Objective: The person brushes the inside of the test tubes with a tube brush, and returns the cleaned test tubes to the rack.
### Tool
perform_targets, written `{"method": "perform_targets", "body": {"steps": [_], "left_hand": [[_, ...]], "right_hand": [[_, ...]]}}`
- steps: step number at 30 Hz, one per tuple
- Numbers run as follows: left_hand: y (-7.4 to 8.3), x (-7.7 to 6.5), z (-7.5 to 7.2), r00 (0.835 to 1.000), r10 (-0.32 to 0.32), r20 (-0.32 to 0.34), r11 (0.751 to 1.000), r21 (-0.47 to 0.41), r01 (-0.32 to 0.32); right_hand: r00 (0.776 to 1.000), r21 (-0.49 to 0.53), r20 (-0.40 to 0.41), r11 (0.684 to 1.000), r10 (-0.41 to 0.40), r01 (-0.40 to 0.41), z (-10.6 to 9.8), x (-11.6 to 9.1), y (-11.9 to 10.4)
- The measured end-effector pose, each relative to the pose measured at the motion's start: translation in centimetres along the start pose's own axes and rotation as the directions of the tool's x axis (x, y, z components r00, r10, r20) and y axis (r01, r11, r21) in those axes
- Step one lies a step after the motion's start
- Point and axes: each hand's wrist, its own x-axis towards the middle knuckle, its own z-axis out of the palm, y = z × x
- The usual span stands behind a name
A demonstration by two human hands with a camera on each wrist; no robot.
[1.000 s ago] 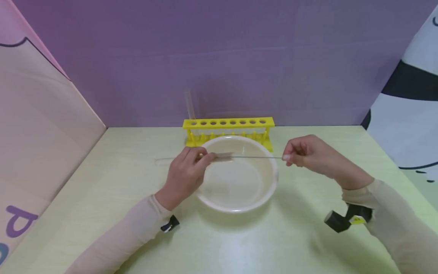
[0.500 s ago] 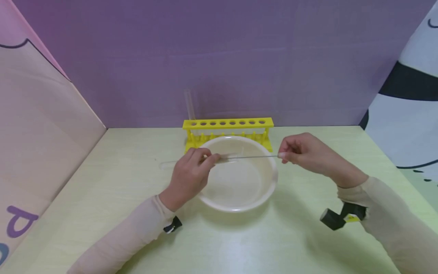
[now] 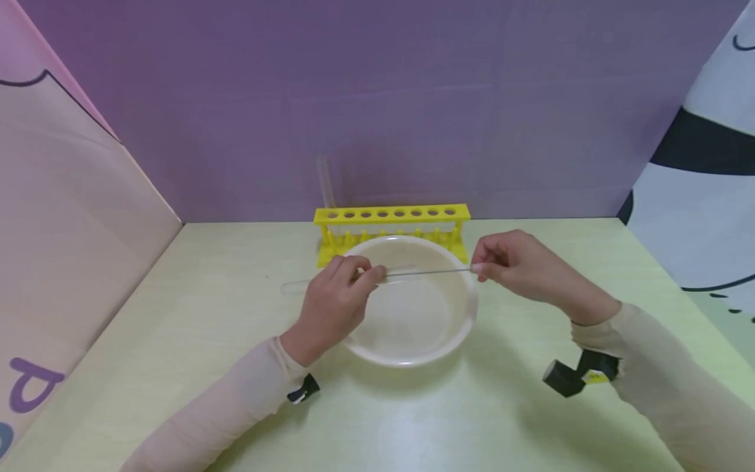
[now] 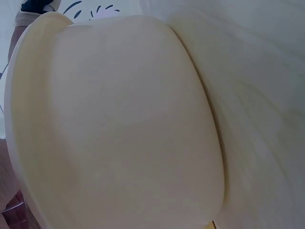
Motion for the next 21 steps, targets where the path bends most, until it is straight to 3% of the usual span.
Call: {"method": "perform_targets", "body": {"steps": [14,21], "left_hand": [[0.5,0.5,-0.1,1.000,0.011,0.012,1.000,-0.016,-0.011],[0.8,0.6,-0.2,0.998,-0.005,0.059,1.000,-0.020,0.007]], "right_hand": [[1.000,0.007,0.018,1.000,0.004,-0.004,0.8,0.5,-0.8],[1.000,0.001,0.022,1.000,-0.011,0.011,1.3,0.6,-1.0]]}}
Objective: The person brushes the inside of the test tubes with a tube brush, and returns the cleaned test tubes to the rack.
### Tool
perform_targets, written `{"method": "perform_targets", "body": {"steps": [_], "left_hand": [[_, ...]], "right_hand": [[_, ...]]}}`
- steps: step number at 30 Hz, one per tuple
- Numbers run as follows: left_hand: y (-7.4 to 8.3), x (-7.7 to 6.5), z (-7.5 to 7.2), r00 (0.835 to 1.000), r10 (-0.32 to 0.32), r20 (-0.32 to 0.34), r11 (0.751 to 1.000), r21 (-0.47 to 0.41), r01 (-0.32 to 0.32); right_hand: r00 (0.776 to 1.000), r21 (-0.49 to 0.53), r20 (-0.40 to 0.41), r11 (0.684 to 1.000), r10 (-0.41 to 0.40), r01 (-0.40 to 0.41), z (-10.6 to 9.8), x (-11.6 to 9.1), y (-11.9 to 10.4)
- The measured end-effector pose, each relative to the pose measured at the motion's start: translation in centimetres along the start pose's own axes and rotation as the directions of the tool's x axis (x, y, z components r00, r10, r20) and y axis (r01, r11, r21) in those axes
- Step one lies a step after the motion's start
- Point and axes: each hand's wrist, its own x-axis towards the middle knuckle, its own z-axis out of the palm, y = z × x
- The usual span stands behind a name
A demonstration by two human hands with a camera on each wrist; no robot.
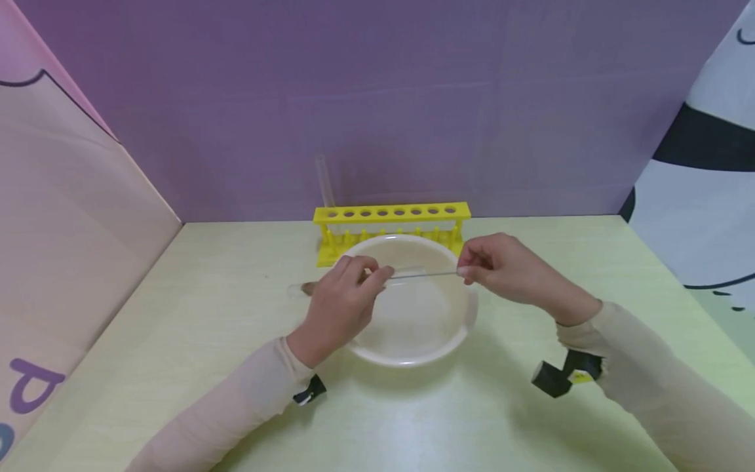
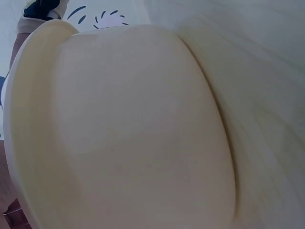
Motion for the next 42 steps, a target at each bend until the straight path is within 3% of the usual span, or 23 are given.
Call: {"method": "perform_targets", "body": {"steps": [19,32,42], "left_hand": [[0.1,0.1,0.0,1.000,0.005,0.022,1.000,-0.006,-0.005],[0.0,0.3,-0.3,1.000,0.005,0.002,1.000,0.007,-0.005],[-0.2,0.5,-0.5,1.000,0.010,0.017,1.000,0.009,-0.010]], "right_hand": [[0.999,0.013,0.018,0.999,-0.035,0.035,1.5,0.7,-0.2],[0.999,-0.009,0.017,0.999,-0.040,0.040,1.7,0.9,-0.7],[0.991,-0.194,-0.036,0.974,-0.127,0.117,2.1,0.5,-1.1]]}}
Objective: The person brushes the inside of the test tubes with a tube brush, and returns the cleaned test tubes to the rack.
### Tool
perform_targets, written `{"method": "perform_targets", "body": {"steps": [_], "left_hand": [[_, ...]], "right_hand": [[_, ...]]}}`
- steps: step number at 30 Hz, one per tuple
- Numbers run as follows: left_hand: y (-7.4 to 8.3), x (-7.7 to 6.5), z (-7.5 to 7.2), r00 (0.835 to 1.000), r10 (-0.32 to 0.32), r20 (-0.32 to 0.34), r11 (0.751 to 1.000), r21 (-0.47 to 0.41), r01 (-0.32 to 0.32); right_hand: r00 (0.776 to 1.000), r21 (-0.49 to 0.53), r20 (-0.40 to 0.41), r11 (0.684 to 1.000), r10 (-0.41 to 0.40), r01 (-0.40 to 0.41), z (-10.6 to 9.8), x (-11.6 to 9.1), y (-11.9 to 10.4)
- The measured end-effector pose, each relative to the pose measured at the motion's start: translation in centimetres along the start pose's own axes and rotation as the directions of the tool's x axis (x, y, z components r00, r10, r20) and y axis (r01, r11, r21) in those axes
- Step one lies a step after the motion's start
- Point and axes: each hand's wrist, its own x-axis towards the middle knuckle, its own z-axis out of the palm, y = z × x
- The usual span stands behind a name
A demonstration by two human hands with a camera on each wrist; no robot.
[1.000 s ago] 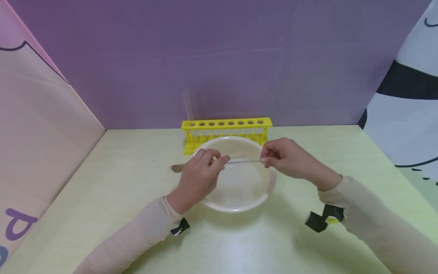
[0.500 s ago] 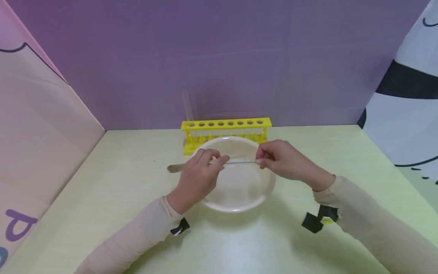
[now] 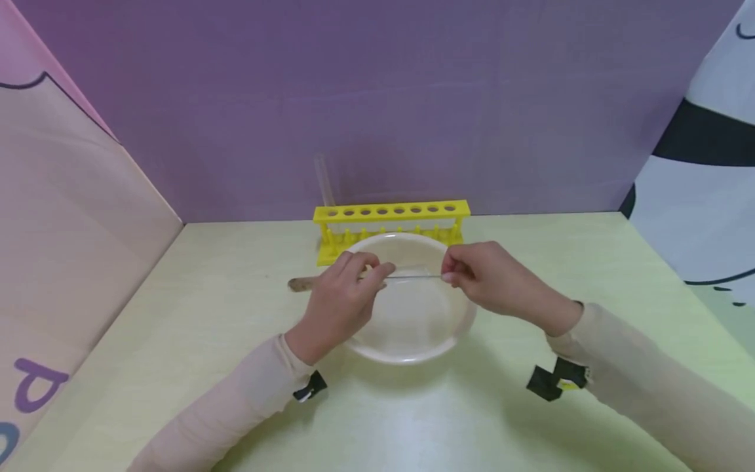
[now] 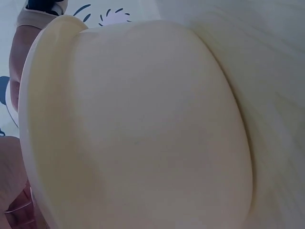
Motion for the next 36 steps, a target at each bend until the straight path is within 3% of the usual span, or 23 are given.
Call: {"method": "perform_targets", "body": {"steps": [9,18,36], "left_hand": [[-0.05,0.09,-0.13,0.999,-0.001,0.041,1.000,0.007,0.001],[0.00,0.28,-0.35,0.996,0.004,0.084,1.000,0.016,-0.006],[-0.01,0.58,-0.33,0.989,0.004,0.150,0.999,0.046,-0.011]], "right_hand": [[0.997,-0.061,0.058,0.996,-0.057,0.060,-0.22,-0.14,-0.26],[0.994,-0.230,0.097,0.971,-0.049,0.070,-0.09,0.03,-0.38],[1.000,-0.363,0.022,0.932,-0.011,0.018,0.05,-0.09,-0.37]]}}
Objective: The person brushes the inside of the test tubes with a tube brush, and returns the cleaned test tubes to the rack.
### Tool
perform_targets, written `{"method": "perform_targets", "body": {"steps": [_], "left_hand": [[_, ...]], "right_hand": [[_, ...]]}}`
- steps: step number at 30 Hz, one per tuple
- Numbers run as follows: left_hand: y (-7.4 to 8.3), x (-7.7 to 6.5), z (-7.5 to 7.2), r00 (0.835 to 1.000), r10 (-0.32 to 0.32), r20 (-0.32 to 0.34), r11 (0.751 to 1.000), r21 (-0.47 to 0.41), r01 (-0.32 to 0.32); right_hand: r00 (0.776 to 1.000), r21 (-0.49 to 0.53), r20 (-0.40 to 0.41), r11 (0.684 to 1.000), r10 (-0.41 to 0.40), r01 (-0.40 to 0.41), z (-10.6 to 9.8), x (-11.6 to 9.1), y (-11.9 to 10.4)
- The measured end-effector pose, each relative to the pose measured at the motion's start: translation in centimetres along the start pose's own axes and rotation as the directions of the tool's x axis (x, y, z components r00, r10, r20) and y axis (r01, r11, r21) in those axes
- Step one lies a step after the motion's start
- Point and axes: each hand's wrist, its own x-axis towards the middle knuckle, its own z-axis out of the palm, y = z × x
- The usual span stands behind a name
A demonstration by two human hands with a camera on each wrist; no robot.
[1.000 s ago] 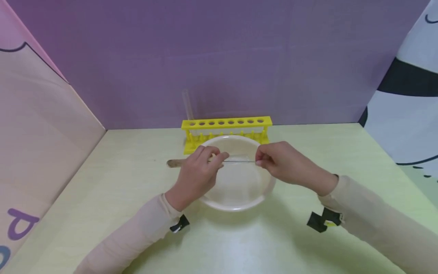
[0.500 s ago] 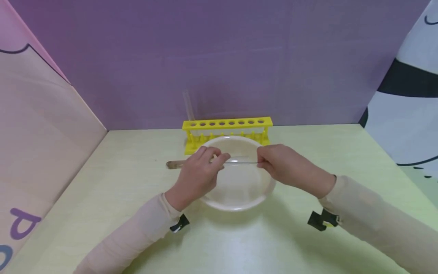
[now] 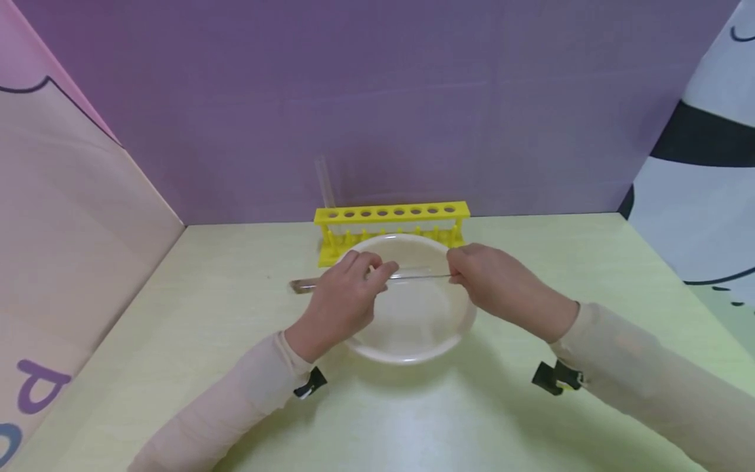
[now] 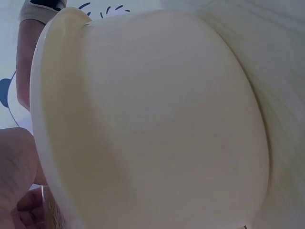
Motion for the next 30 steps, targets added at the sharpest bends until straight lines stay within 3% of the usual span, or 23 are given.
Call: {"method": "perform_targets", "body": {"steps": [9,19,23,30], "left_hand": [[-0.2,-0.2,-0.3,0.999,-0.008,0.045,1.000,0.006,0.008],[-0.4,-0.7,-0.7,0.992,-0.030,0.122,0.999,-0.036,0.035],[-0.7,-0.8,-0.6,0.993,-0.026,0.113,0.998,-0.061,0.033],[-1.1,-0.9,-0.8,0.995,0.001,0.096,0.997,-0.076,0.006]], "right_hand": [[0.994,-0.079,-0.097,0.996,-0.040,0.032,0.0,-0.4,0.3],[0.970,-0.132,-0.208,0.987,-0.123,0.097,0.7,-0.9,1.2],[0.946,-0.166,-0.268,0.976,-0.180,0.139,1.0,-1.1,1.7],[0.881,-0.263,-0.359,0.939,-0.309,0.222,1.3,-1.0,2.5]]}}
